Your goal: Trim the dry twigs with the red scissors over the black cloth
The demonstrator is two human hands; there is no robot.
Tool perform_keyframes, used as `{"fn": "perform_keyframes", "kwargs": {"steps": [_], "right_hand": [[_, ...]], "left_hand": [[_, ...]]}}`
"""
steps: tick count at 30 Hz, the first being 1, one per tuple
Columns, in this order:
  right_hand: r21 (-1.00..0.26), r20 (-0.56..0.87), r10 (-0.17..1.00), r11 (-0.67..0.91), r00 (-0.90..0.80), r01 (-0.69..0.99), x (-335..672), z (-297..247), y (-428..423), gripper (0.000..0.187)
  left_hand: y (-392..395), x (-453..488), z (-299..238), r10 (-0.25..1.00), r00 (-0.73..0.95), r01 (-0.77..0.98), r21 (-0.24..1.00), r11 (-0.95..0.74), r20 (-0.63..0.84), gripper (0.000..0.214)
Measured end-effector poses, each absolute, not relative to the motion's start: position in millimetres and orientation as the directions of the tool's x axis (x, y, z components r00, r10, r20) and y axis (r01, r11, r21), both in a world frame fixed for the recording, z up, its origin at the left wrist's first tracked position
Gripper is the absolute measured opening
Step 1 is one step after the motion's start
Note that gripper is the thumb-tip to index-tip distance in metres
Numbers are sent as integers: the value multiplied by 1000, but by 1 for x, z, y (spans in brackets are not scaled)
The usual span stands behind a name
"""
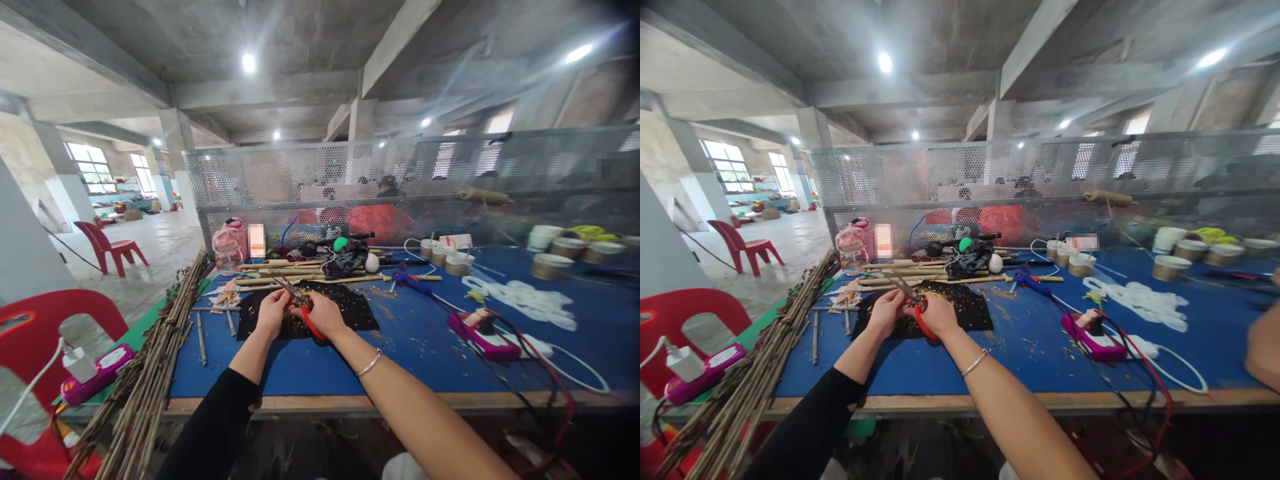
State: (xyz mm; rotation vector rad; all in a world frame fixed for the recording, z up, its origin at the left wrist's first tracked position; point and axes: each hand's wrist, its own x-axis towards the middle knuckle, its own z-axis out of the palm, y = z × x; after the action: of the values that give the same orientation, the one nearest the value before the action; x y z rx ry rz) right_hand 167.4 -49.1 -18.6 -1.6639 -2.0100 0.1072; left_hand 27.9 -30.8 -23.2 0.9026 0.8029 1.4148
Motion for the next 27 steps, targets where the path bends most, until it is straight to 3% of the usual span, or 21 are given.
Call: {"fn": "perform_keyframes", "kwargs": {"steps": [12,19,27], "right_hand": [[-360,311,945,217,-103,907,171,-22,-45,51],[-324,314,942,225,-119,919,171,-22,-44,51],[-330,318,937,254,-146,909,172,-23,-44,49]], "left_hand": [[-29,26,-22,998,-61,-419,907,-31,6,18],[-27,24,-24,994,-109,-407,913,-36,-9,26],[-28,25,-22,977,-185,-274,949,-154,105,21]]}}
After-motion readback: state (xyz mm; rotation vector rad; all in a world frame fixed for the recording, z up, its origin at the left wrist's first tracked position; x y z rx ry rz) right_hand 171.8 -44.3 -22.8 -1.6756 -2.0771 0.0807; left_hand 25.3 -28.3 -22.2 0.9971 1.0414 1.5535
